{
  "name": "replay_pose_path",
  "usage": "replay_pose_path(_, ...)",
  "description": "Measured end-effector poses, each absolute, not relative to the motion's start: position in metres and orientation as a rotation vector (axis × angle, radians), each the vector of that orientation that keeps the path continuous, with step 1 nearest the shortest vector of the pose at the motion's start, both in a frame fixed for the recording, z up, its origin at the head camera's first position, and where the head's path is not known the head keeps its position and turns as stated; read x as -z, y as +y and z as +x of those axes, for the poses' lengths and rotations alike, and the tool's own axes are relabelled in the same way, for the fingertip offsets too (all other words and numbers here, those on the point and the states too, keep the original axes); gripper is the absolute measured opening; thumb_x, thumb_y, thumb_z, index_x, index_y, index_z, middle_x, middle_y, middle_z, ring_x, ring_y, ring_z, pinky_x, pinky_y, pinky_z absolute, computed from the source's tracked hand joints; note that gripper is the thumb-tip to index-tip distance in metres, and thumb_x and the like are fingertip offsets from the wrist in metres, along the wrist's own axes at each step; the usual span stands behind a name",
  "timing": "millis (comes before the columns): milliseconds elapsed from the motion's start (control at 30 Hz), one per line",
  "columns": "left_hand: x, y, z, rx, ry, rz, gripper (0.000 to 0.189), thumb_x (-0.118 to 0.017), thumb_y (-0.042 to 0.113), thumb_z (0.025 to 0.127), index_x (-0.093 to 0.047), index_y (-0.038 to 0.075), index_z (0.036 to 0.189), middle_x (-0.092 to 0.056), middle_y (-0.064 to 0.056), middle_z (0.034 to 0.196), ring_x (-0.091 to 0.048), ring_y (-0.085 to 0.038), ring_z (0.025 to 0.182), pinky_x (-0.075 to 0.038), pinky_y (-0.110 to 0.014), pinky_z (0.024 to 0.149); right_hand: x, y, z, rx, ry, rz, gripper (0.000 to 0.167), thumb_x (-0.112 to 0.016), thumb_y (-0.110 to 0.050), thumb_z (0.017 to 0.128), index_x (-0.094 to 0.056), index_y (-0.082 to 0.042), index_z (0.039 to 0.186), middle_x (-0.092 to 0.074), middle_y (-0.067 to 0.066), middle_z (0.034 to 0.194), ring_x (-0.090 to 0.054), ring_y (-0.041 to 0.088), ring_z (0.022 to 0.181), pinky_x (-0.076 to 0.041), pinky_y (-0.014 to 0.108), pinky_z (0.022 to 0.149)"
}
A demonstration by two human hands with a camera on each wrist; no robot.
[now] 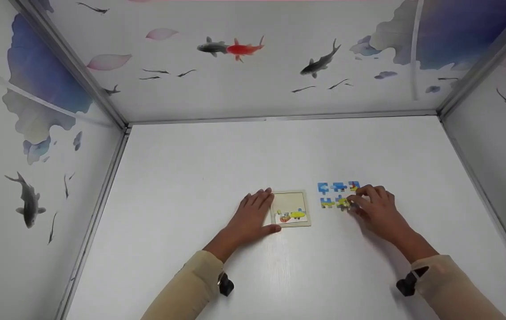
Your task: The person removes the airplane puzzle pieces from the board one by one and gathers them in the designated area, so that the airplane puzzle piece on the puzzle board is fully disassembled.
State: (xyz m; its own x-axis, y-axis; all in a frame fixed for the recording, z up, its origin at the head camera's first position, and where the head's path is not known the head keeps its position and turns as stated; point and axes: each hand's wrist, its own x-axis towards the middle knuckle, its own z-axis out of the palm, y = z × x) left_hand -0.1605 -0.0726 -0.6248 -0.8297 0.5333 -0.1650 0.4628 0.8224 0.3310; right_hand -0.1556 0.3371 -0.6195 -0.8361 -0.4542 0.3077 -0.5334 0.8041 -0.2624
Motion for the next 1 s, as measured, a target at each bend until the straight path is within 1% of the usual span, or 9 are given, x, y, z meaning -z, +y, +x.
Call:
replay_pose_path(367, 0.625, -0.073, -0.161, -0.398, 2.747, 0.747, 0.101, -0.056, 0.072, 0.106, -0.020, 0.012, 0.178, -0.015, -0.004, 0.185, -0.013, -0.025, 0.171, -0.015, -0.051, 0.136, 0.620, 0.349, -0.157, -0.503, -2.854, 0.672, 0.038, -0.087, -0.006, 0.094, -0.077, -0.018, 0.129, -0.058, 0.015, 0.122, -0.048, 0.042, 0.117, -0.039, 0.075, 0.099)
replay_pose_path(867, 0.626, -0.071, -0.161, -0.381, 2.767, 0.736, 0.102, -0.058, 0.073, 0.104, -0.021, 0.013, 0.178, -0.015, -0.002, 0.185, -0.013, -0.025, 0.171, -0.016, -0.051, 0.136, 0.622, 0.351, -0.159, -0.498, -2.894, 0.654, 0.034, -0.086, -0.009, 0.096, -0.079, -0.018, 0.127, -0.061, 0.014, 0.121, -0.050, 0.042, 0.117, -0.038, 0.076, 0.101)
replay_pose_path(1000, 0.625, -0.072, -0.161, -0.383, 2.762, 0.740, 0.101, -0.057, 0.073, 0.105, -0.021, 0.012, 0.178, -0.014, -0.003, 0.186, -0.013, -0.025, 0.171, -0.016, -0.052, 0.136, 0.624, 0.351, -0.160, -0.488, -2.865, 0.674, 0.033, -0.087, -0.008, 0.095, -0.079, -0.018, 0.125, -0.061, 0.013, 0.119, -0.050, 0.042, 0.115, -0.040, 0.077, 0.098)
